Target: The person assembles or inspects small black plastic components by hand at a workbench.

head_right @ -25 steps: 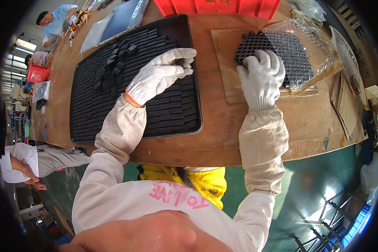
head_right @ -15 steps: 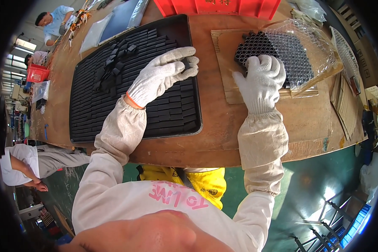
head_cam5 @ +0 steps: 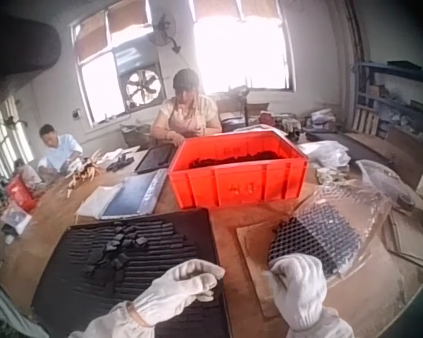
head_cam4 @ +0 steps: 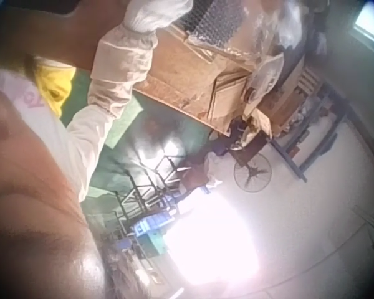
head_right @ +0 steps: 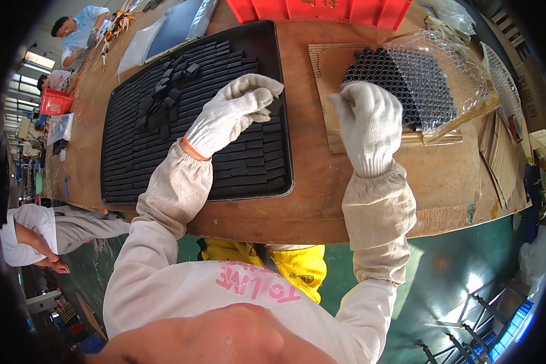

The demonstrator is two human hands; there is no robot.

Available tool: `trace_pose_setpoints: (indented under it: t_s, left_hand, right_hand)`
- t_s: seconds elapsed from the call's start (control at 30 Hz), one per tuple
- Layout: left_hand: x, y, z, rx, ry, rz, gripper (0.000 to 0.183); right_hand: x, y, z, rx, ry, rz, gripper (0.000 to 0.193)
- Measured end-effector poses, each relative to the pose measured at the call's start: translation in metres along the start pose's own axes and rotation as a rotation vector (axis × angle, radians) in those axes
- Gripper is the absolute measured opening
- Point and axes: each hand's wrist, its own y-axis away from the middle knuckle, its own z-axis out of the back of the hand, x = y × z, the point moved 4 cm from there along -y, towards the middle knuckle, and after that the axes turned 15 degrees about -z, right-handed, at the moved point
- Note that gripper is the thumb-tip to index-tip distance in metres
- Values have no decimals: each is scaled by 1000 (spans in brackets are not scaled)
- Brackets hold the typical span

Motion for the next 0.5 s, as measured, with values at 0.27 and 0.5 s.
trace_pose_setpoints:
  t_s: [0.27,0.5]
  left_hand:
    - [7,9,-22,165,54,134,32]
    - [12,11,-22,256,18,110,40]
  right_hand:
    - [29,21,-12,101,-84,308,45]
    - [28,20,-11,151,-58,284,42]
